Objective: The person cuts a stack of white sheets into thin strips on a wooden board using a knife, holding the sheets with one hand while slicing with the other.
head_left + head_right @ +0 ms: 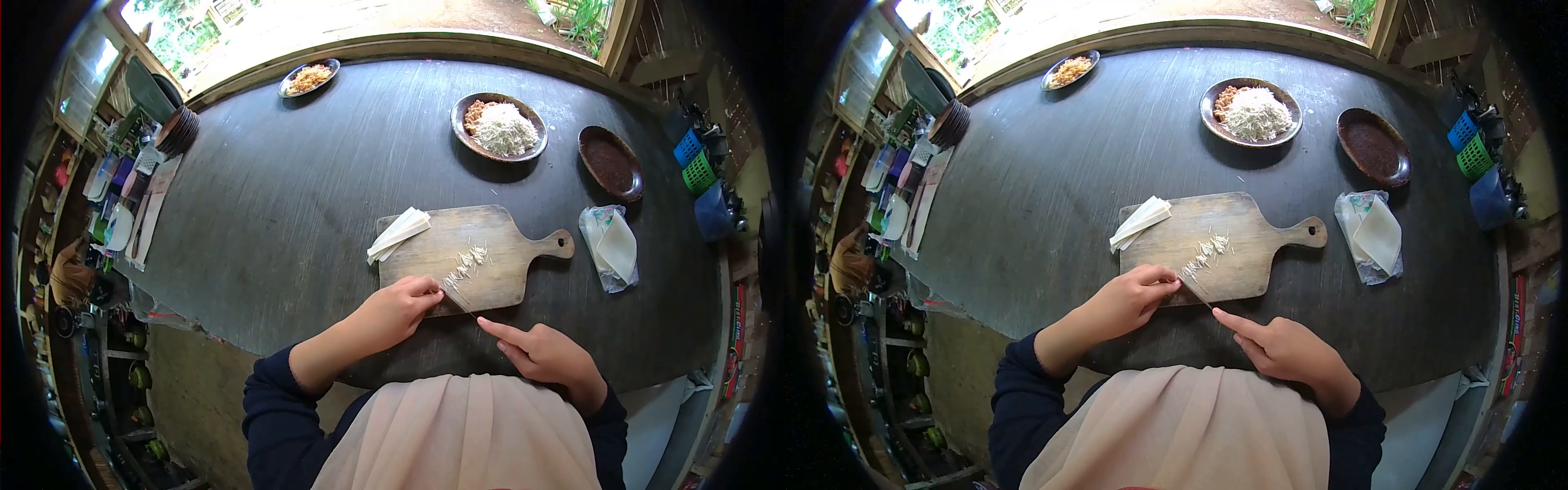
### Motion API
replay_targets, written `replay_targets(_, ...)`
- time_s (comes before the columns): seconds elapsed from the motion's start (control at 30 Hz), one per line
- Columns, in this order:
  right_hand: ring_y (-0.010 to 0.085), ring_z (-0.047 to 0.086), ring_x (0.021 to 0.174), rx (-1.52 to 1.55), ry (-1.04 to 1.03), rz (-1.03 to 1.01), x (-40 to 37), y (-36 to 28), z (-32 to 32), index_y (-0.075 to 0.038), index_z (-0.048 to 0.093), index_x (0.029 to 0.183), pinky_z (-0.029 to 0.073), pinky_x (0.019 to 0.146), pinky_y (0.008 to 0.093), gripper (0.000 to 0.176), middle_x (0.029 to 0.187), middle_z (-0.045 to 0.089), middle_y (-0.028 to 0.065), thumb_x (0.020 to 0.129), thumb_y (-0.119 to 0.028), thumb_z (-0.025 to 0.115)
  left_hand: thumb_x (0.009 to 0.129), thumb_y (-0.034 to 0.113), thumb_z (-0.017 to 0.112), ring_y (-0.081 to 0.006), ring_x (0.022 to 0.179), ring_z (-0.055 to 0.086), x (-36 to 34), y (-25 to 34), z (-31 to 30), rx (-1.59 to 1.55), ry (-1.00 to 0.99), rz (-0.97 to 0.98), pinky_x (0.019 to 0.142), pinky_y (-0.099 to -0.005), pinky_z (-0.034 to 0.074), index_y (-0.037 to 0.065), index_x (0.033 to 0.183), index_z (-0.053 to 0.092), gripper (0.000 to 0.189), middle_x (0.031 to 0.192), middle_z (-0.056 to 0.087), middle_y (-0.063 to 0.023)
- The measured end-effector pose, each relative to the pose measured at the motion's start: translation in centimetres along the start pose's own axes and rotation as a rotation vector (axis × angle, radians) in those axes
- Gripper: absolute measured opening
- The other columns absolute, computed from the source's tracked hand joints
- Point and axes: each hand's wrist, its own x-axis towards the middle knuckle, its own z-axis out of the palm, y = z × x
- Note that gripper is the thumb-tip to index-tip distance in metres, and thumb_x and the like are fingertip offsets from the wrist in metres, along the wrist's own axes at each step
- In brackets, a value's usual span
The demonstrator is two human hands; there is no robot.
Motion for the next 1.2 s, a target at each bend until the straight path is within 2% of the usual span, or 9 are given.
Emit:
replay_targets(0.27, 0.0364, 0.057, 0.049, -0.078, 0.033, -0.028, 0.3, -0.2, 0.4, -0.027, 0.048, 0.144, 0.048, 0.052, 0.0451, 0.051, 0.057, 0.056, 0.0179, 0.095, -0.018, 0.057, 0.081, -0.003, 0.063, -0.0297, 0.104, 0.060, 0.1, 0.1, 0.0, 0.015, 0.010, 0.025, 0.089, -0.0366, 0.051, -0.002, 0.111, 0.065, 0.030, 0.113, 0.059, -0.0108)
replay_targets(0.37, 0.0366, 0.058, 0.050, -0.047, 0.050, -0.021, 0.8, 0.1, 0.8, -0.027, 0.047, 0.144, 0.048, 0.053, 0.0451, 0.050, 0.057, 0.056, 0.0178, 0.096, -0.019, 0.056, 0.079, -0.008, 0.063, -0.0310, 0.106, 0.061, -0.1, 0.1, -0.1, 0.005, -0.007, 0.021, 0.089, -0.0372, 0.052, -0.001, 0.113, 0.064, 0.035, 0.116, 0.059, -0.0127)
replay_targets(0.43, 0.0325, 0.054, 0.047, -0.053, 0.058, -0.027, 0.8, 0.2, 0.7, -0.024, 0.051, 0.142, 0.045, 0.051, 0.0408, 0.049, 0.058, 0.054, 0.0151, 0.095, -0.015, 0.059, 0.079, -0.008, 0.063, -0.0312, 0.107, 0.060, -0.1, 0.2, -0.2, 0.019, -0.033, 0.004, 0.090, -0.0372, 0.052, -0.001, 0.115, 0.063, 0.036, 0.117, 0.059, -0.0131)
replay_targets(0.53, 0.0365, 0.058, 0.052, -0.046, -0.011, -0.011, 0.2, 0.0, 0.1, -0.028, 0.044, 0.146, 0.047, 0.053, 0.0457, 0.051, 0.057, 0.056, 0.0177, 0.097, -0.020, 0.055, 0.079, -0.008, 0.064, -0.0314, 0.109, 0.060, -0.2, 0.3, -0.1, 0.048, -0.055, -0.008, 0.092, -0.0373, 0.051, -0.002, 0.117, 0.062, 0.039, 0.119, 0.058, -0.0133)
replay_targets(0.67, 0.0367, 0.058, 0.051, -0.027, -0.060, 0.018, -0.1, 0.1, -0.3, -0.028, 0.044, 0.146, 0.047, 0.053, 0.0458, 0.051, 0.057, 0.055, 0.0172, 0.096, -0.020, 0.056, 0.079, -0.008, 0.063, -0.0312, 0.111, 0.059, -0.3, 0.4, -0.1, 0.062, -0.056, -0.008, 0.093, -0.0373, 0.051, -0.002, 0.120, 0.061, 0.041, 0.121, 0.057, -0.0132)
replay_targets(0.93, 0.0357, 0.057, 0.049, -0.115, 0.100, -0.050, 0.5, 0.5, 0.8, -0.024, 0.046, 0.145, 0.048, 0.050, 0.0454, 0.054, 0.056, 0.055, 0.0166, 0.094, -0.016, 0.057, 0.079, -0.008, 0.063, -0.0307, 0.113, 0.058, -0.3, 0.4, -0.3, 0.092, -0.079, 0.008, 0.096, -0.0371, 0.050, -0.002, 0.122, 0.061, 0.044, 0.122, 0.057, -0.0130)
replay_targets(1.2, 0.0349, 0.057, 0.048, -0.125, 0.051, -0.069, 0.4, 0.4, 0.6, -0.025, 0.046, 0.146, 0.047, 0.049, 0.0449, 0.054, 0.055, 0.055, 0.0157, 0.093, -0.016, 0.057, 0.080, -0.008, 0.063, -0.0307, 0.112, 0.058, -0.4, 0.3, -0.2, 0.063, -0.068, 0.007, 0.095, -0.0371, 0.050, -0.003, 0.121, 0.062, 0.041, 0.122, 0.057, -0.0134)
